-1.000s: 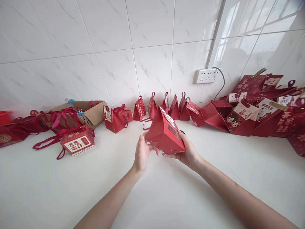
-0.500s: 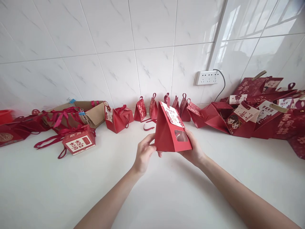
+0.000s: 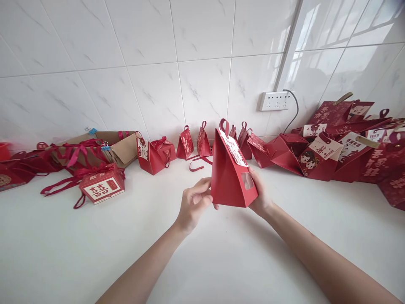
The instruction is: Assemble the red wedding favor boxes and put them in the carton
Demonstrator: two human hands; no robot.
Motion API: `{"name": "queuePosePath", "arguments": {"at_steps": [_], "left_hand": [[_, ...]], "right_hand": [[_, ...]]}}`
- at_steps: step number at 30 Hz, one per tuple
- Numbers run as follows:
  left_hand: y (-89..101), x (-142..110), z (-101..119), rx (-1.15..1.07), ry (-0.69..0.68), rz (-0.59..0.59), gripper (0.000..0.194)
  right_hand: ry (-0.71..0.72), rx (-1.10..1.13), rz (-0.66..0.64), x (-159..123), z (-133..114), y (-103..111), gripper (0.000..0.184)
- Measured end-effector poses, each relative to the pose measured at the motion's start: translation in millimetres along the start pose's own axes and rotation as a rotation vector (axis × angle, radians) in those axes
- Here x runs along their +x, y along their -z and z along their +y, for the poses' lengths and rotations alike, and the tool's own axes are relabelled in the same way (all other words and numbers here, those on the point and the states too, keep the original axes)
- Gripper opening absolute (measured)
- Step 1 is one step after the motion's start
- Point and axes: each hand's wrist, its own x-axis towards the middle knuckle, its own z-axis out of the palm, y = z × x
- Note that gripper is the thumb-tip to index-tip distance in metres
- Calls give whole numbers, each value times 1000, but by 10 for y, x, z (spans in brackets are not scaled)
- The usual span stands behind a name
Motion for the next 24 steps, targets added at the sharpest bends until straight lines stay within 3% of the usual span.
{"name": "queuePosePath", "arguments": {"at_steps": [9, 19, 24], "left_hand": [[39, 2, -48, 121, 32, 104, 20], [0, 5, -24, 61, 26, 88, 18], [19, -8, -23, 10, -11, -7, 14]], "right_hand": [[53, 39, 36, 24, 90, 89, 41], [38, 51, 10, 52, 134, 153, 43], [84, 70, -36, 36, 72, 95, 39]]}}
